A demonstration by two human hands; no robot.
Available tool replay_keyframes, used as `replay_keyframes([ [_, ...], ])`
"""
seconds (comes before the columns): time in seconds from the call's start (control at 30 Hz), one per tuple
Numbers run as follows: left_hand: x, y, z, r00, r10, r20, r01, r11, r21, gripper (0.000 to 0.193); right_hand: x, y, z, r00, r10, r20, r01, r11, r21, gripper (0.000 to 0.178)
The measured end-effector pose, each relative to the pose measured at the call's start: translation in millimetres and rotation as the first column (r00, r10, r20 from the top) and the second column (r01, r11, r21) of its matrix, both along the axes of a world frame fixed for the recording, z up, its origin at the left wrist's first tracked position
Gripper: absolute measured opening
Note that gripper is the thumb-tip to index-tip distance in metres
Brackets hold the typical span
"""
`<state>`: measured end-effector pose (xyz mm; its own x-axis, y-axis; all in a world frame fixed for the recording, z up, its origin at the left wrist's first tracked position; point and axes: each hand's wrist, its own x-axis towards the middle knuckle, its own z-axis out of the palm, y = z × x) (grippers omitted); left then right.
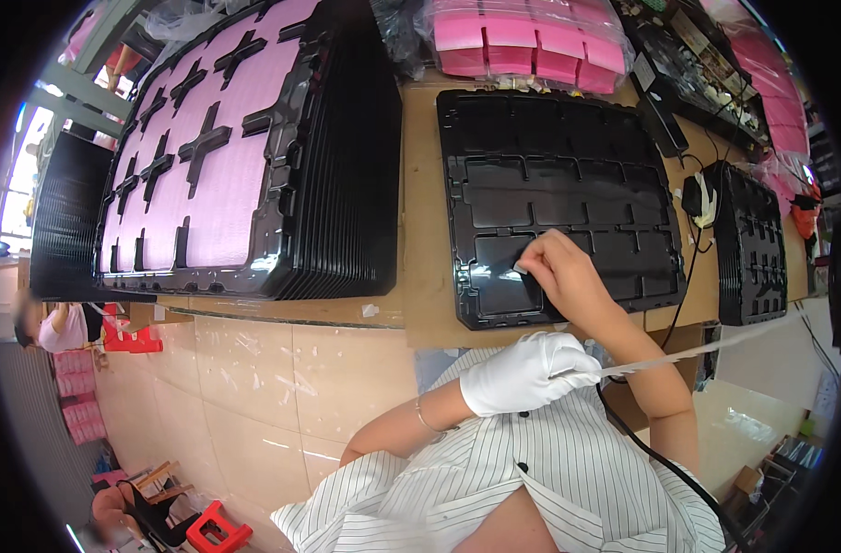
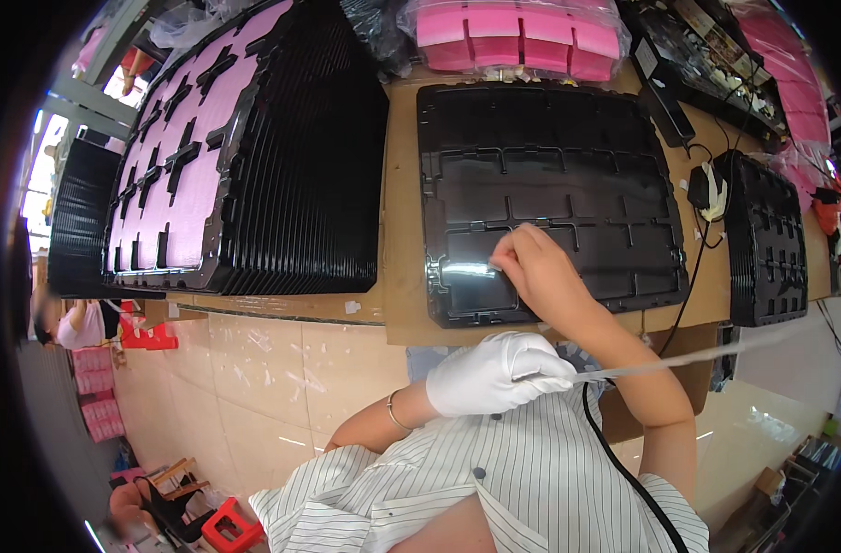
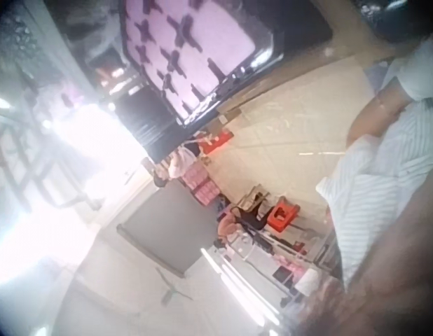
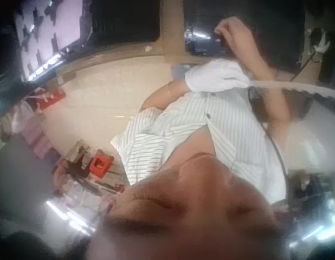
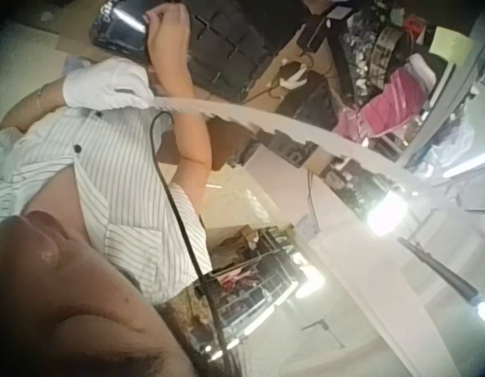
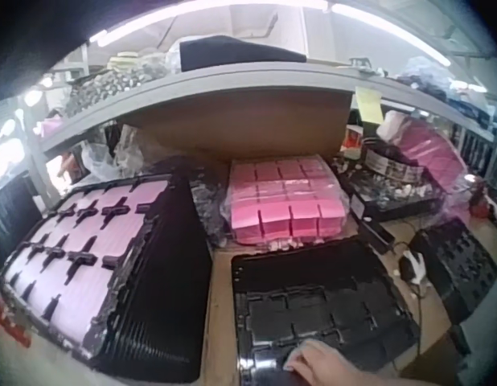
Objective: The person assembles black plastic trays by hand, inserting pink foam squares and white divider strips into them.
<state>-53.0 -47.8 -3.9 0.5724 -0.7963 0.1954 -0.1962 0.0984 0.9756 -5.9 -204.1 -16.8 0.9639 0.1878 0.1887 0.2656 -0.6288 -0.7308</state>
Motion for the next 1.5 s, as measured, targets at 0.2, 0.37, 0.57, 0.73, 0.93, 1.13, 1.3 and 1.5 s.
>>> replay_keyframes([
  [0.2,0,-4,2,0.999,-0.048,0.005,0.048,0.998,0.027,0.013,5,9,12,0.995,0.023,-0.095,-0.026,0.999,-0.028,0.014],
  [0.37,-4,-4,-3,0.998,-0.061,-0.016,0.061,0.998,0.017,0.016,6,9,15,0.977,0.088,-0.193,-0.075,0.994,0.073,0.014],
  [0.57,-3,0,-6,0.997,-0.069,0.019,0.069,0.998,0.001,0.015,5,16,-1,0.993,0.101,0.057,-0.083,0.962,-0.260,0.014],
  [0.73,-2,2,-6,0.996,-0.086,-0.006,0.086,0.996,0.012,0.015,3,27,1,1.000,0.008,0.013,-0.004,0.954,-0.299,0.014],
  [0.93,-2,7,-5,0.998,-0.066,0.003,0.066,0.998,0.009,0.016,3,30,-4,0.999,-0.021,0.041,0.033,0.946,-0.323,0.013],
  [1.13,-2,8,-5,0.997,-0.069,0.027,0.069,0.997,0.024,0.016,0,31,-3,0.997,0.044,0.071,-0.018,0.945,-0.327,0.014],
  [1.3,-3,4,-6,0.995,-0.090,0.050,0.090,0.996,0.008,0.015,-20,-16,13,0.940,0.268,-0.209,-0.135,0.859,0.494,0.010],
  [1.5,2,8,-4,0.990,-0.137,0.030,0.137,0.991,0.008,0.019,-165,-247,-25,0.890,-0.391,-0.235,0.391,0.387,0.835,0.020],
])
